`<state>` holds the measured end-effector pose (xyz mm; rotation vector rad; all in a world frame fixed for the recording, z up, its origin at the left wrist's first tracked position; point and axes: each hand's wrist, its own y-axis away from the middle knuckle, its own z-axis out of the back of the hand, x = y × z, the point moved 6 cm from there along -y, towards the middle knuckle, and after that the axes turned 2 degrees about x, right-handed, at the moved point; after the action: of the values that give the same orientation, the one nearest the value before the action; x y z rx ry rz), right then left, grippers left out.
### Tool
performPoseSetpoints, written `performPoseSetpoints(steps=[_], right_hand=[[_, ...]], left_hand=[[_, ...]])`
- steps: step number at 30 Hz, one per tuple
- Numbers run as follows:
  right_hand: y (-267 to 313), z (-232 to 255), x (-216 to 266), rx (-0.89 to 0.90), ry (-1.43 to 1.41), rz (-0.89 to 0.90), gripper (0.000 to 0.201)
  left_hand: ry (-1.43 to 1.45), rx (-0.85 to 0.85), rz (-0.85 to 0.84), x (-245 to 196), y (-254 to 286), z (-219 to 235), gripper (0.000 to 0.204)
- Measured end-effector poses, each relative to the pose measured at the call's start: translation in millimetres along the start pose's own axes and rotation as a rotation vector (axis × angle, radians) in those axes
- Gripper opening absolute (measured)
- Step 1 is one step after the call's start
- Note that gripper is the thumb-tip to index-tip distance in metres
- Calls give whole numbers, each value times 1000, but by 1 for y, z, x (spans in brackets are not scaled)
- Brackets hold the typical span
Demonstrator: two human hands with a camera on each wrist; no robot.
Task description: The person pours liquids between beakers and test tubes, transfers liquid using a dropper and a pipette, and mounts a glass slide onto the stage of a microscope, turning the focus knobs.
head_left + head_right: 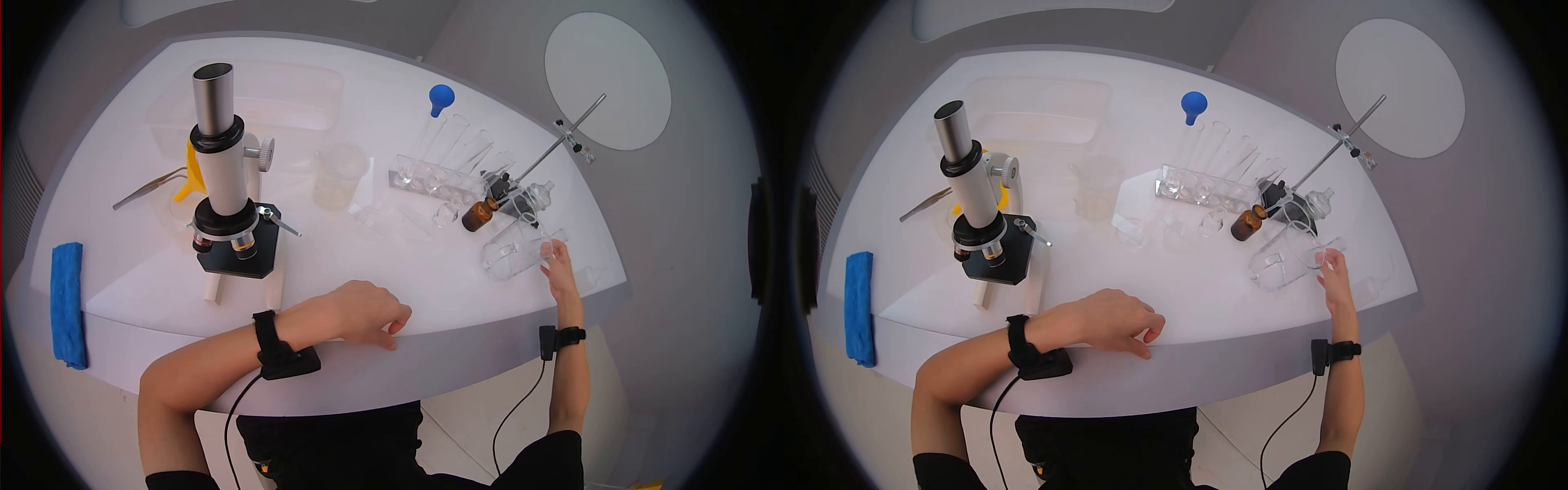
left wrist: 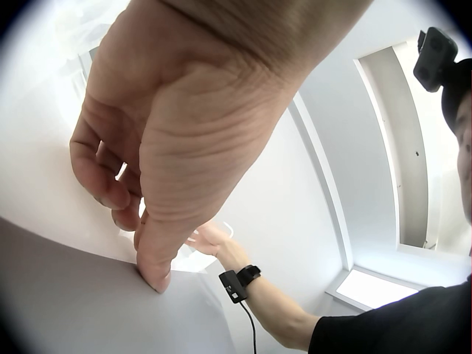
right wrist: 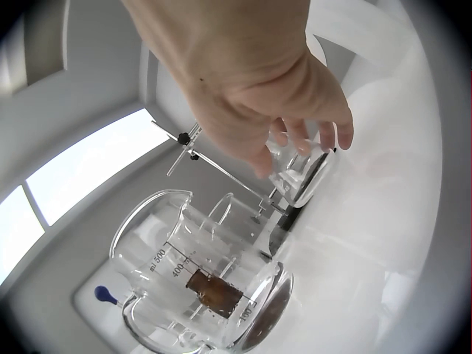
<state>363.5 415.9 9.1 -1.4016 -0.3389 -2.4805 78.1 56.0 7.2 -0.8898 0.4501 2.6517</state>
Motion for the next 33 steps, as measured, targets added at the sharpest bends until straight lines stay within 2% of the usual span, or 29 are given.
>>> performPoseSetpoints(steps=[10, 12, 13, 15, 17, 19, 20, 21, 23, 26, 33], right_hand=[[-9, -5, -18, 9, 90, -9, 42], [-6, -2, -15, -168, 84, 188, 39], [-2, 2, -17, -166, 85, 187, 39], [29, 11, 9, -430, 85, 160, 43], [43, 9, 14, -471, 63, 181, 38], [61, -20, 21, -190, -312, 167, 35], [67, -34, 28, -74, -351, 135, 43], [72, -40, 34, -87, -355, 132, 43], [75, -64, 48, 150, -525, 55, 60], [72, -74, 51, 228, -561, 61, 71], [69, -85, 49, 316, -616, 33, 69]], left_hand=[[-2, -6, -2, 1, -2, 0, 26], [0, -5, -3, 0, -2, 0, 26], [4, -6, -1, 1, -2, 1, 26], [17, -10, 1, 1, -2, 1, 26], [24, -9, -1, 2, -1, 1, 26], [16, 6, 23, 1, -1, 1, 26], [10, 16, 14, 0, -3, 0, 26], [6, 8, 12, 1, -2, 0, 26], [10, 2, 8, -1, -2, 3, 26], [-1, -4, 5, -2, 0, 3, 26], [13, 13, 6, 0, -1, 4, 30]])
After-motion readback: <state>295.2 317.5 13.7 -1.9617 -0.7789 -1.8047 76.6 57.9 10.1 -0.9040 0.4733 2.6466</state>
